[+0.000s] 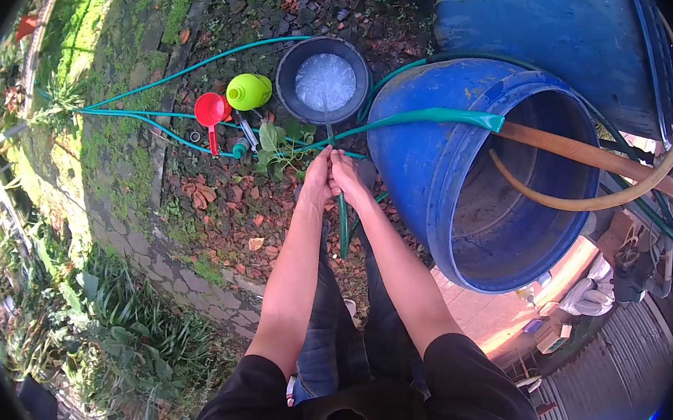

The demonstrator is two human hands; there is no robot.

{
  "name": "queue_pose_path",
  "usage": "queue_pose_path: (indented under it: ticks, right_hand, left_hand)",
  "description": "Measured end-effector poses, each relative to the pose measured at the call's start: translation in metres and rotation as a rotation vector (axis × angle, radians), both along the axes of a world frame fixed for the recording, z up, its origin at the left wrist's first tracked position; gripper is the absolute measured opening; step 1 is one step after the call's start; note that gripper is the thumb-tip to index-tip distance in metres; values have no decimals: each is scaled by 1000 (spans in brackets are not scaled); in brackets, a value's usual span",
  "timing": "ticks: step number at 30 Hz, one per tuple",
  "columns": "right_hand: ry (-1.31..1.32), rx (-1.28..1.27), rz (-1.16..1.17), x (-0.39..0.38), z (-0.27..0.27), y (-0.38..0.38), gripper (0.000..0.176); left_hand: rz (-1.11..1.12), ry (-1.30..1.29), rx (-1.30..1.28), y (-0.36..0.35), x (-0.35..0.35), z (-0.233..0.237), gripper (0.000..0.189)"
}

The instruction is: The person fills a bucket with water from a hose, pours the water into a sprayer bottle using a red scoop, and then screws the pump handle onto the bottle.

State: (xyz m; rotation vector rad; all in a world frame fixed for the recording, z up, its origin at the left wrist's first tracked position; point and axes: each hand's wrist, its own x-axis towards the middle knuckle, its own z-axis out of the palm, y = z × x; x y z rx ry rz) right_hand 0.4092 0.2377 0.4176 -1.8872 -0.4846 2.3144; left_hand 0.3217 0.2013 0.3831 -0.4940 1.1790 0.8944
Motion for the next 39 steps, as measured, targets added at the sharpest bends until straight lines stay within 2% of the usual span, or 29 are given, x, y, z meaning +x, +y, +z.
queue_pose_path:
  ticks: [15, 18, 21, 33, 39]
  right_hand:
    - [40, -33, -27, 1, 6, -1, 37]
    - [37, -33, -26, 1, 4, -2, 38]
    - [41, -38, -29, 2, 1, -4, 37]
    - [47, -58, -16, -2, 6, -3, 37]
    - [60, -48, -13, -2, 7, -4, 36]
  left_hand:
    - [20, 16, 0, -5, 3, -1, 33]
    - [-17, -63, 69, -9, -4, 0, 33]
    - [21, 18, -6, -5, 4, 1, 33]
    - [-19, 21, -31, -4, -1, 13, 35]
    - [33, 38, -54, -4, 2, 9, 35]
